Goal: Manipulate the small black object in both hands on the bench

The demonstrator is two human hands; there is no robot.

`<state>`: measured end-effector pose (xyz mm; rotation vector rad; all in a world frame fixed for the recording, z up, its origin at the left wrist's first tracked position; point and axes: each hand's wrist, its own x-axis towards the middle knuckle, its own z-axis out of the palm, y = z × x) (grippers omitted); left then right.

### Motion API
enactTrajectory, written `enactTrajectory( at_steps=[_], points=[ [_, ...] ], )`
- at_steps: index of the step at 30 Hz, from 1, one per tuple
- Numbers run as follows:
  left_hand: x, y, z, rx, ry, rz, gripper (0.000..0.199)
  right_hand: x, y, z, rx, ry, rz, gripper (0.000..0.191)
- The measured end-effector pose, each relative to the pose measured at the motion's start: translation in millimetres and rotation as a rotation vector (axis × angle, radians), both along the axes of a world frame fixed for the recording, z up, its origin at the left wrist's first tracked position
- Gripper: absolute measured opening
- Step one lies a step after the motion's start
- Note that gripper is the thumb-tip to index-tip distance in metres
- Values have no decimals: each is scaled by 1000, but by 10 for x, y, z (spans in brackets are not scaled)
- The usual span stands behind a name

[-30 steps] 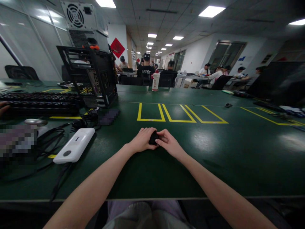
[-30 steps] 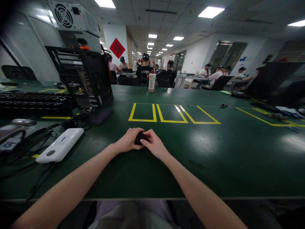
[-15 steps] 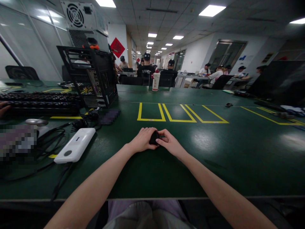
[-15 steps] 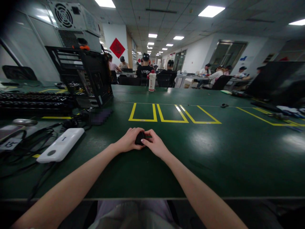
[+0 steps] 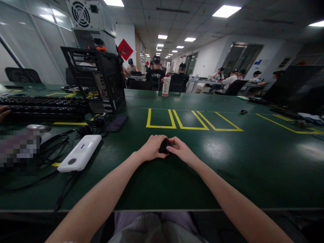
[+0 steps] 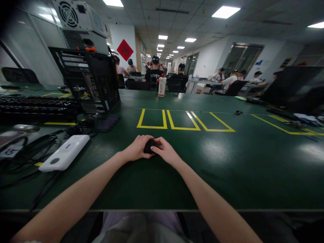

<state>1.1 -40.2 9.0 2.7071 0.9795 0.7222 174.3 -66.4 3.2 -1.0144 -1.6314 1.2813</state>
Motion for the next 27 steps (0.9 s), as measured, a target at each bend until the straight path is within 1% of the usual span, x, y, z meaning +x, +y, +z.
enactTrajectory(
  at_steps=[3,6,9,11,13,16,18,21,25,27],
  points=[
    [0,3,-4,0,-4,0,54,20,-34,46,15,1,30,31],
    [-6,2,2,-5,-11,-10,55,19,-45,60,16,2,12,24],
    [-9,-5,13,-1,-12,-15,56,6,-13,21,47,11,-29,20],
    [-9,-10,18,2,-8,-16,55,3,15,-14,39,15,-55,23],
    [-8,-12,20,3,-6,-17,54,9,32,-33,-6,13,-59,28],
    [-6,-7,14,6,-13,-23,54,28,19,-8,-46,3,-9,29],
    [-6,-1,6,13,-15,-28,54,41,-8,32,-24,11,38,27],
    [-9,9,-5,24,-14,-28,55,51,-42,79,-1,22,68,29],
    [-13,13,-10,23,-18,-36,55,41,-21,57,25,0,14,20],
    [-10,10,-6,22,-16,-32,55,34,12,18,25,-1,-18,20]
  ],
)
